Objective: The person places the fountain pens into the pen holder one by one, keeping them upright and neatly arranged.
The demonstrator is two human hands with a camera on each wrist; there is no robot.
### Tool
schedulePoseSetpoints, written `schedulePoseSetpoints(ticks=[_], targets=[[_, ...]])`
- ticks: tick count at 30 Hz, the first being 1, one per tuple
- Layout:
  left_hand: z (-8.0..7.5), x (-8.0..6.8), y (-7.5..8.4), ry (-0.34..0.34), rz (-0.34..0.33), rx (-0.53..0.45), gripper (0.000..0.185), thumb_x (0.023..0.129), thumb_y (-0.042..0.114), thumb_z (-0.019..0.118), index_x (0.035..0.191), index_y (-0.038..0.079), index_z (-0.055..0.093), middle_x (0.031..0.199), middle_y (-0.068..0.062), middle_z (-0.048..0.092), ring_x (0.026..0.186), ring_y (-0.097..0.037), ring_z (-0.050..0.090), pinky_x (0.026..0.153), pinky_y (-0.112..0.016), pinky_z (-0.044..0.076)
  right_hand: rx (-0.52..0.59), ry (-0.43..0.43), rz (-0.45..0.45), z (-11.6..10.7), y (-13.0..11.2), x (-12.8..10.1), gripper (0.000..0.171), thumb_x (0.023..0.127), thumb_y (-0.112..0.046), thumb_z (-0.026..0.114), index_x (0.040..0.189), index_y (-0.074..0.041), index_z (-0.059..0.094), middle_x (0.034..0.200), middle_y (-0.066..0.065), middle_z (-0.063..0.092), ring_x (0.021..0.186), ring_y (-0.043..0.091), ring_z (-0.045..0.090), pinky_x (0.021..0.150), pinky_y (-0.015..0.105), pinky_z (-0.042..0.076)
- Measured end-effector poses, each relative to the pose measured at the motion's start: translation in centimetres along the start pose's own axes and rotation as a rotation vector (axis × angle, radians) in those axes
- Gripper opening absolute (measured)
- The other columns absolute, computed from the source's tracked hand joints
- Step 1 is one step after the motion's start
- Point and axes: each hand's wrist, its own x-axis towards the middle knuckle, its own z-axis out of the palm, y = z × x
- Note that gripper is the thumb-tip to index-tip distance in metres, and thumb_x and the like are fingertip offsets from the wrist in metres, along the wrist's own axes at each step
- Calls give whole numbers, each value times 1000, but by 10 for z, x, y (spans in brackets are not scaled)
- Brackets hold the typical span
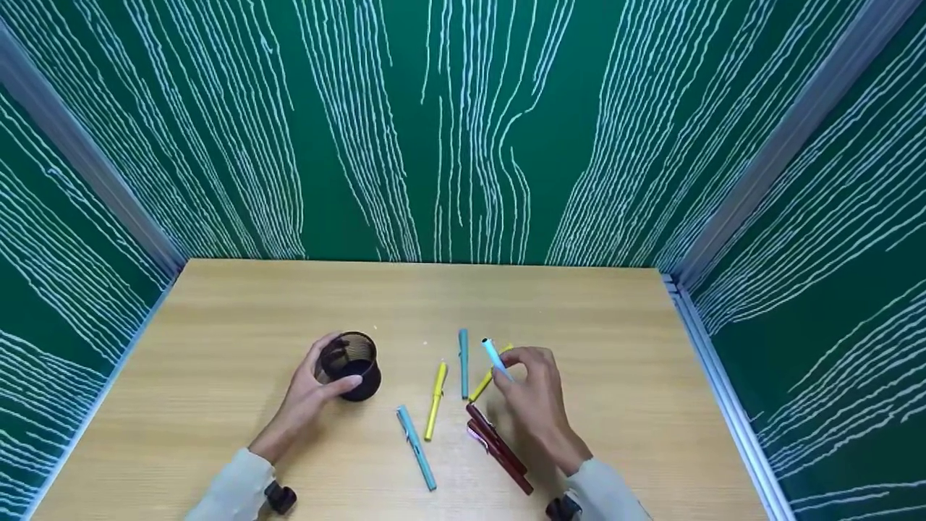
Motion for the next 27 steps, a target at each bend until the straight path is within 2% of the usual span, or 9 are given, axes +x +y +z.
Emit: schedulePoseSetpoints(ticks=[7, 16, 21, 27], targets=[[0, -1, -1, 20, -2, 3, 89, 84, 14, 96, 161, 17, 52, 153, -18, 62, 143, -40, 58, 125, -61, 36, 28, 9, -52, 11, -10, 6, 13, 92, -1, 85, 104, -4, 81, 107, 12, 76, 119, 28, 58, 109, 57, 43], [2, 2, -1, -13, 28, 5, 89, 86, 17, 95, 163, 16, 49, 154, -17, 61, 145, -40, 55, 126, -61, 33, 36, 18, -75, 23, -19, 10, 15, 91, 0, 87, 104, -3, 81, 106, 11, 75, 116, 27, 58, 108, 54, 45], [0, 3, -1, -29, 53, -10, 88, 87, 15, 93, 163, 16, 48, 153, -19, 61, 142, -44, 56, 125, -61, 35, 45, 17, -75, 31, -24, 11, 14, 91, -1, 87, 104, -3, 81, 107, 10, 76, 115, 26, 60, 106, 51, 47], [-3, 0, -2, -44, 55, -16, 88, 89, 14, 92, 164, 14, 46, 155, -19, 59, 141, -45, 57, 122, -61, 39, 69, 11, -44, 39, -32, 11, 13, 92, -3, 87, 104, -5, 82, 108, 9, 76, 115, 27, 60, 107, 56, 45]])
